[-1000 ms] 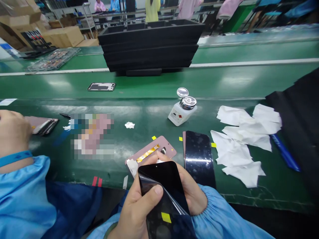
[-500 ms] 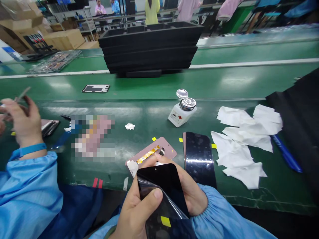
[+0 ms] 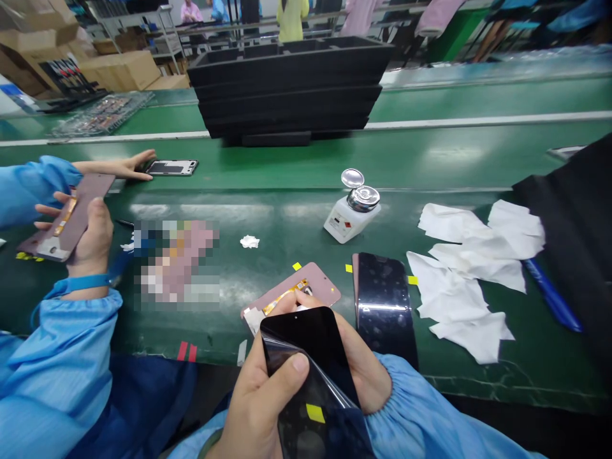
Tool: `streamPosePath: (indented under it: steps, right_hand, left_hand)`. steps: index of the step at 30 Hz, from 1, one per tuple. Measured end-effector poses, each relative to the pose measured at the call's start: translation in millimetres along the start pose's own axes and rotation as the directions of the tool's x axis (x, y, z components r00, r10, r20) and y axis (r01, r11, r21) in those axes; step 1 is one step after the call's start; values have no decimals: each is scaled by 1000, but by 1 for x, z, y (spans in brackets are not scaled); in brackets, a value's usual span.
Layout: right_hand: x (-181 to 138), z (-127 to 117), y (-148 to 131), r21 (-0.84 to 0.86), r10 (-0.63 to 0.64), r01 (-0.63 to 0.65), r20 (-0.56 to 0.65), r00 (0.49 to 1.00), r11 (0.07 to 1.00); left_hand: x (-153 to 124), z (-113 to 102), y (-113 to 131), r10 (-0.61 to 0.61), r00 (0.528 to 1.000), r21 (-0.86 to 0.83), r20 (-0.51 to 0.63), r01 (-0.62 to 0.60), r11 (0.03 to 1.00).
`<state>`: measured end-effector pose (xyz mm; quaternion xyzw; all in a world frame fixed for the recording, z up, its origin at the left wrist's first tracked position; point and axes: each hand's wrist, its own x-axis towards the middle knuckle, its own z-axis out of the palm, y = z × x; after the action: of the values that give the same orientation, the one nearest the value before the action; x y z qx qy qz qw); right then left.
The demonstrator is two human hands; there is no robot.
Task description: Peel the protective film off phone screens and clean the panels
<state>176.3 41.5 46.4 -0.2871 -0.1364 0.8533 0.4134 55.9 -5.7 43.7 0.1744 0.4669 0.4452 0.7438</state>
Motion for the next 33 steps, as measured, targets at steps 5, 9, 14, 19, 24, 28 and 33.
streamPosePath:
  steps: [5,9,14,19,24,28,33]
  right_hand:
    - [4,-3,2,145,70,-70,2,998,987]
    - [6,-11,4,316,194,-183,-2,981,931]
    - [3,-15,7,274,132,-119,-31,991,954]
    - [6,-12,7,101,-19,27,-85,996,994]
    - [8,-10,9,-22,-43,41,-91,995,999]
    - [10,-10,11,-36,-50,47,-94,994,998]
    - [10,-11,11,-32,-44,41,-93,995,999]
  left_hand:
    - [0,-2,-7,29,1000,51,3,-29,998]
    - [10,-10,14,163,987,138,-10,-160,977]
    - [48,-39,119,352,936,98,-30,-347,933]
    - [87,-103,238,595,802,13,-56,-595,803]
    - [84,-117,251,515,857,-56,-27,-515,855]
    - [47,-57,143,291,957,-71,14,-290,955]
    - [8,0,15,97,993,-60,62,-94,994]
